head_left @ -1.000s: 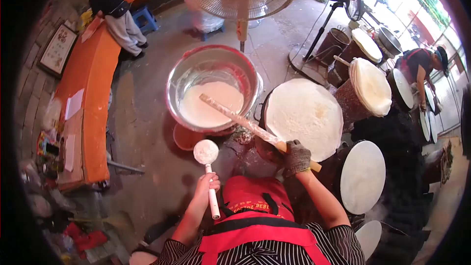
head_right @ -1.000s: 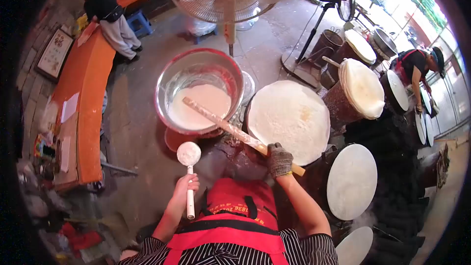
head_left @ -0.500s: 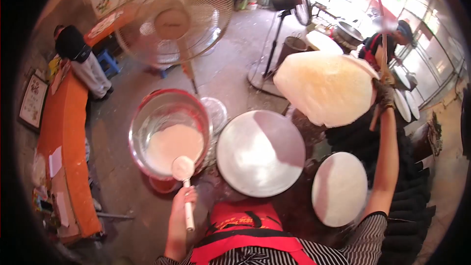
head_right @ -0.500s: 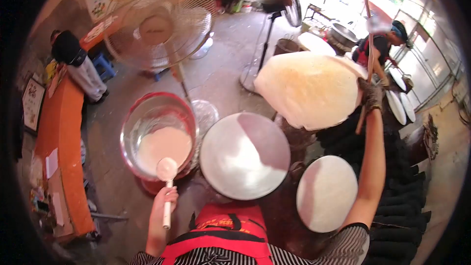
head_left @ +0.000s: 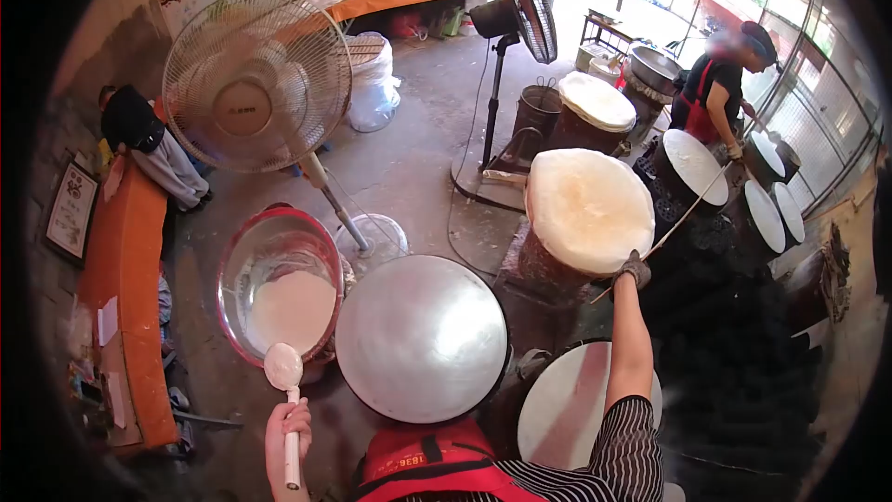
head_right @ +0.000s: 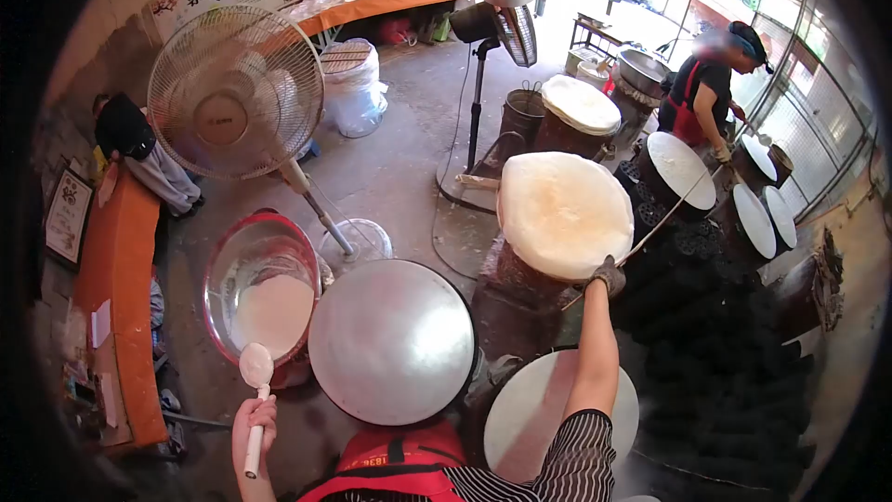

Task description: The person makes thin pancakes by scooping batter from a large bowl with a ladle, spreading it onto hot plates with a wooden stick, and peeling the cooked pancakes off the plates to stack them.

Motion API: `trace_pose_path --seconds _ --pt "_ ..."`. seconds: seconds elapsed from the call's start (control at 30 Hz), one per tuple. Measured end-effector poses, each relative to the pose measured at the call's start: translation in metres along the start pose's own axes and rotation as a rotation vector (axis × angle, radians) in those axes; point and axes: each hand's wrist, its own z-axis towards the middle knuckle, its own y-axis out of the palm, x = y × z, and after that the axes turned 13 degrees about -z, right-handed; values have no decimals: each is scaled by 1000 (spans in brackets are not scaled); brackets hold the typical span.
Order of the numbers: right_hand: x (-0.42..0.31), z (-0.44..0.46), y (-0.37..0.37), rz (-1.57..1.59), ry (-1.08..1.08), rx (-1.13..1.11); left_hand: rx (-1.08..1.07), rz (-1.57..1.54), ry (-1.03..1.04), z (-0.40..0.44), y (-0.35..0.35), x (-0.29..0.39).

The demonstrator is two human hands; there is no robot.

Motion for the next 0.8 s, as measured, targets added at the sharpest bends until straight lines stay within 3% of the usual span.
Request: trace_pose_path --seconds 0.13,0.2,0.3,0.33,0.43,0.47,0.5,0.53,0.57,0.6,0.63,0.7,0.77,0.8 --pt "-6 32 -4 -78 -52 44 2 14 3 -5 -4 1" --pt "-19 -7 -34 -238 -66 37 20 43 -6 -5 -6 13" --pt "-3 -26 -35 -189 -122 135 51 117 -18 2 -5 28" --pt "1 -53 -46 -190 -165 268 68 157 -25 6 -2 36" --pt "54 -55 -25 358 -214 -57 48 418 -51 26 15 56" --pt "57 -125 -68 468 -402 -155 52 628 18 34 20 63" --pt "81 -157 -91 330 -394 -352 -6 844 30 42 29 67" --pt "69 -262 -151 424 -220 -532 -58 992 -7 51 38 73" --pt "113 -276 -148 -33 -804 -439 -113 1138 -45 60 48 77" --pt "157 -290 -145 -383 -1322 -66 -127 1298 -24 67 63 70" --pt "148 -352 -172 -163 -1212 -362 -138 1453 2 73 77 59" --pt "151 -418 -199 -222 -1466 -367 -337 1695 -118 86 100 42" --pt "152 -457 -216 -428 -1626 -443 -595 2197 104 80 121 8" --pt "140 -478 -230 -546 -1626 -384 -916 2322 222 92 124 -4"
